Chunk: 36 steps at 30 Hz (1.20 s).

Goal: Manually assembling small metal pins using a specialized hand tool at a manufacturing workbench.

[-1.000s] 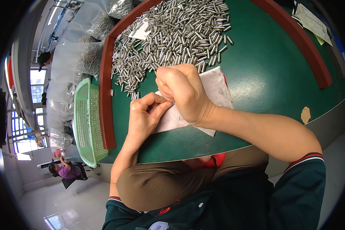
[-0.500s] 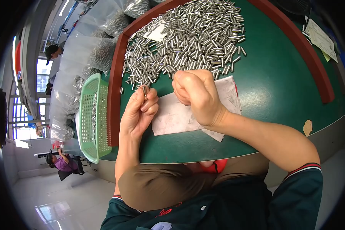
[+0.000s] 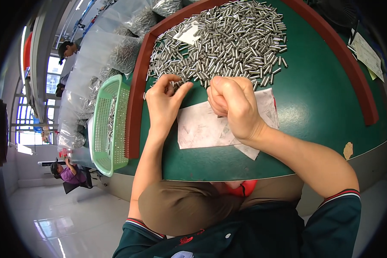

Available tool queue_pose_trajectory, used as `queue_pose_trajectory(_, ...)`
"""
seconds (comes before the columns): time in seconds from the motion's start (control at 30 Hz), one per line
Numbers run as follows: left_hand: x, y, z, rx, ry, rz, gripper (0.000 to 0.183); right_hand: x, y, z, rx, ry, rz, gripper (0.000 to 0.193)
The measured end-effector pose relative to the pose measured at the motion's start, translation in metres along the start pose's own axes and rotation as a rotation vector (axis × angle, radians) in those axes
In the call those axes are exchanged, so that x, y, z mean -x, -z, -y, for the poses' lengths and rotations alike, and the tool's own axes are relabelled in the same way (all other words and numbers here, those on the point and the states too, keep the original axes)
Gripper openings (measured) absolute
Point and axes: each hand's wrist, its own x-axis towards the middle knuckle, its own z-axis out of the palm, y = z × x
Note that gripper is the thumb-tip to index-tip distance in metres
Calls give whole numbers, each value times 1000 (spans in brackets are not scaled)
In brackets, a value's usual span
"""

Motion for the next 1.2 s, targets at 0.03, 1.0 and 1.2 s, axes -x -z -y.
queue_pose_trajectory(0.03, -1, -4, 0, -91, -73, -12, 18, 0, 0, 0, -4, 0, -1, 39)
queue_pose_trajectory(1.0, 16, 7, 12, 1589, 525, 511, 7, -1, 2, 1, -82, -25, -2, 34)
queue_pose_trajectory(1.2, 17, 3, 14, 1623, 530, 534, 7, -2, 3, 2, -53, -45, -5, 39)
